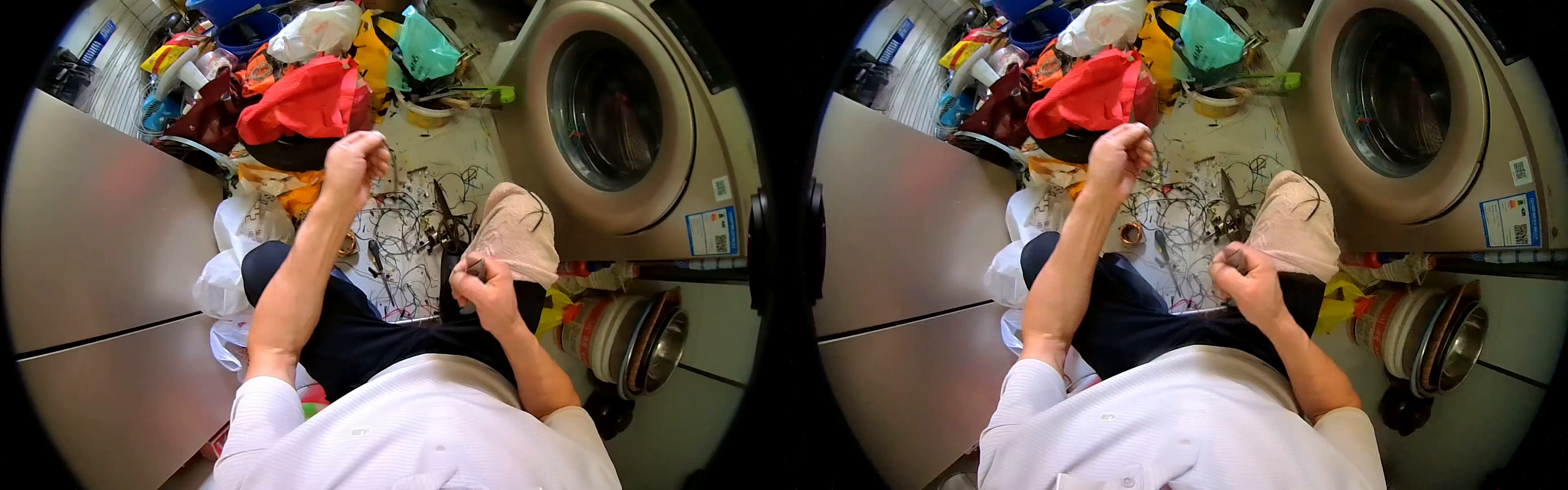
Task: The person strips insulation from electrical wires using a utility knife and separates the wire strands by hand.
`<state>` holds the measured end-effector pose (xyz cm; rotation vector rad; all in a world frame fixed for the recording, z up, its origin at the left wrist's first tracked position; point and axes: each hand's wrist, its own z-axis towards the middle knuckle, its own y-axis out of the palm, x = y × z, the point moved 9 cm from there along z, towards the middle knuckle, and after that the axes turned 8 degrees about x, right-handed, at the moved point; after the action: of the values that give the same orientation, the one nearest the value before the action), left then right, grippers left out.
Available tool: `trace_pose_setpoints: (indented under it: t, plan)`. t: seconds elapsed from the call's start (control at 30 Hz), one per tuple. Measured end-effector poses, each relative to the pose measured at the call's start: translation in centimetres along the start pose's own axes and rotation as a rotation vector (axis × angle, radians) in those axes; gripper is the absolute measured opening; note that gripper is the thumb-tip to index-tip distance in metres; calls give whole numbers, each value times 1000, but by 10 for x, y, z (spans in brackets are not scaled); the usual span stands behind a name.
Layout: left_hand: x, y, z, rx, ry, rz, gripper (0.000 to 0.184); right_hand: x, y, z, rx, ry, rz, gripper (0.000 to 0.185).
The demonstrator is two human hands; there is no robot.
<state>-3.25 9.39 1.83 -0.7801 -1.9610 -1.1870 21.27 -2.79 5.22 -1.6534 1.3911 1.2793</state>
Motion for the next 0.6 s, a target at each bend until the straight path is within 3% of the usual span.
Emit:
trace_pose_setpoints:
  t: [0.23,0.3,0.47,0.6]
  plan:
    - [-12,24,-35,-143,-92,-1,13,-32,16,24,18,-91,0,6]
    - [-14,24,-40,-141,-102,46,13,-50,10,33,186,-249,-100,9]
    - [-12,26,-50,-144,-39,108,14,-48,14,68,147,-202,-101,18]
    - [-7,29,-57,-129,30,147,14,-63,26,78,253,-447,-279,24]
